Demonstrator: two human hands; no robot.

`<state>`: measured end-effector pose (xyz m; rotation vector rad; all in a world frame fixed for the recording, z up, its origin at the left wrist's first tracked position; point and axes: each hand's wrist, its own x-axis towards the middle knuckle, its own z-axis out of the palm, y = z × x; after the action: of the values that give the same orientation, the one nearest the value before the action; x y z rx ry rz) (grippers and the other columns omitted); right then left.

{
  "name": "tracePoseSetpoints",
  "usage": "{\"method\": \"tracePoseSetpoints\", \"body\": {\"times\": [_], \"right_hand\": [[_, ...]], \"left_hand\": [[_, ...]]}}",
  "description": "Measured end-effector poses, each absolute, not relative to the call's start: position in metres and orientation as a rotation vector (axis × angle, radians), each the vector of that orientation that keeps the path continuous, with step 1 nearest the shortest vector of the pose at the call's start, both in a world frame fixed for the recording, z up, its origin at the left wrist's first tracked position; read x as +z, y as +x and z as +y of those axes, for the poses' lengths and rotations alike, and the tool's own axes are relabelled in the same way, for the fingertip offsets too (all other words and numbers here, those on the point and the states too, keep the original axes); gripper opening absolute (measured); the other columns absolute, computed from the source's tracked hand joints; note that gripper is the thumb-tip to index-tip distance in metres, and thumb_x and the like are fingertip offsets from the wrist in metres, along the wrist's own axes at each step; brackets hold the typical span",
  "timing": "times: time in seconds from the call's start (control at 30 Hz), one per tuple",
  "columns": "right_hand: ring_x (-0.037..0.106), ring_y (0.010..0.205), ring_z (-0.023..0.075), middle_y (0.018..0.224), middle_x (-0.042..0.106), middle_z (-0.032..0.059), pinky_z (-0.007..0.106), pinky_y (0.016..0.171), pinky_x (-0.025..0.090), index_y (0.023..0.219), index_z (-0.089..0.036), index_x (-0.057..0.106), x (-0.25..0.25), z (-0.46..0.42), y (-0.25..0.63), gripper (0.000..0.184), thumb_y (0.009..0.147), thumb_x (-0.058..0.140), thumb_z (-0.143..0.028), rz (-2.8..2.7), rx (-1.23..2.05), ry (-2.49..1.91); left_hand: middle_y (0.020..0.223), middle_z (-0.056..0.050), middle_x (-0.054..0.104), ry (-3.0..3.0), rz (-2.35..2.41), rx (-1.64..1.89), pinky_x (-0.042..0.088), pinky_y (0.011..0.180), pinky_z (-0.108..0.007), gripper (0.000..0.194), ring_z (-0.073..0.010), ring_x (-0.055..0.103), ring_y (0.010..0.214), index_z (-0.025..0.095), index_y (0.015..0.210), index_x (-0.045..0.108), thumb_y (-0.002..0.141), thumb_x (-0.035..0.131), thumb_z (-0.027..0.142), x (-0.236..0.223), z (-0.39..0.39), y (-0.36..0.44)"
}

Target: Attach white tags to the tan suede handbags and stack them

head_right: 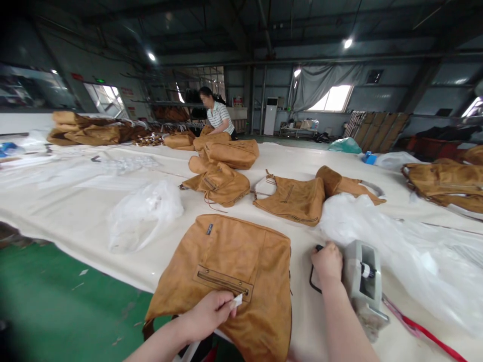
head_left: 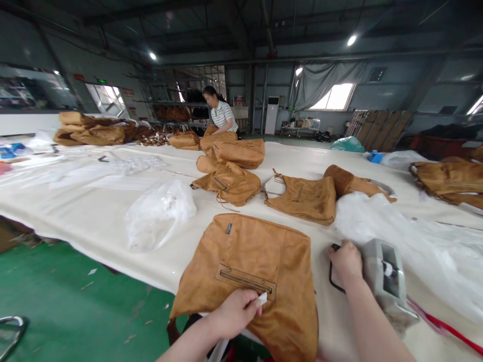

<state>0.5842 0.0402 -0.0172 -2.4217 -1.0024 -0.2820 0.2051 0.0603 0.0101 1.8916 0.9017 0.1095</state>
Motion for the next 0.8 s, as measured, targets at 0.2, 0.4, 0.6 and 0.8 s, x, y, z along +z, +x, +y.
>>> {"method": "tracePoseSetpoints", "body": {"times": [0.2,0.4,0.6,0.8], "right_hand": [[0.063,0.097,0.0341,0.100,0.066,0.0225,0.041,0.087,0.047,0.112,-0.003,0.056,-0.028,0.028,0.587,0.050,0.070,0.058,-0.030,-1.100,-0.219,-2.383],[0.062,0.096,0.0297,0.097,0.066,0.0154,0.039,0.092,0.046,0.109,-0.010,0.057,-0.034,-0.005,0.556,0.047,0.067,0.058,-0.031,-1.213,-0.161,-2.279],[0.063,0.096,0.0283,0.103,0.067,0.0147,0.040,0.088,0.047,0.104,-0.015,0.059,-0.002,-0.044,0.513,0.040,0.080,0.052,-0.046,-1.105,-0.159,-2.149],[0.050,0.054,0.0146,0.064,0.058,0.0017,0.026,0.050,0.041,0.080,-0.020,0.061,0.024,-0.066,0.394,0.040,0.085,0.055,-0.059,-0.795,0.770,-1.529]], "left_hand": [[0.073,0.000,0.062,1.937,0.881,0.126,0.040,0.070,-0.023,0.032,-0.0153,0.055,0.072,0.018,0.076,0.064,0.091,0.039,0.031,0.010,0.060,0.206],[0.074,0.000,0.063,1.950,0.868,0.122,0.041,0.072,-0.024,0.030,-0.0154,0.055,0.071,0.017,0.077,0.065,0.089,0.039,0.028,0.013,0.060,0.205],[0.073,0.001,0.061,1.934,0.876,0.123,0.041,0.071,-0.023,0.029,-0.0149,0.054,0.070,0.017,0.078,0.063,0.089,0.039,0.027,0.012,0.058,0.205],[0.076,-0.001,0.063,2.014,0.898,0.161,0.042,0.072,-0.024,0.025,-0.0156,0.056,0.074,0.018,0.078,0.061,0.089,0.040,0.021,0.013,0.046,0.206]]}}
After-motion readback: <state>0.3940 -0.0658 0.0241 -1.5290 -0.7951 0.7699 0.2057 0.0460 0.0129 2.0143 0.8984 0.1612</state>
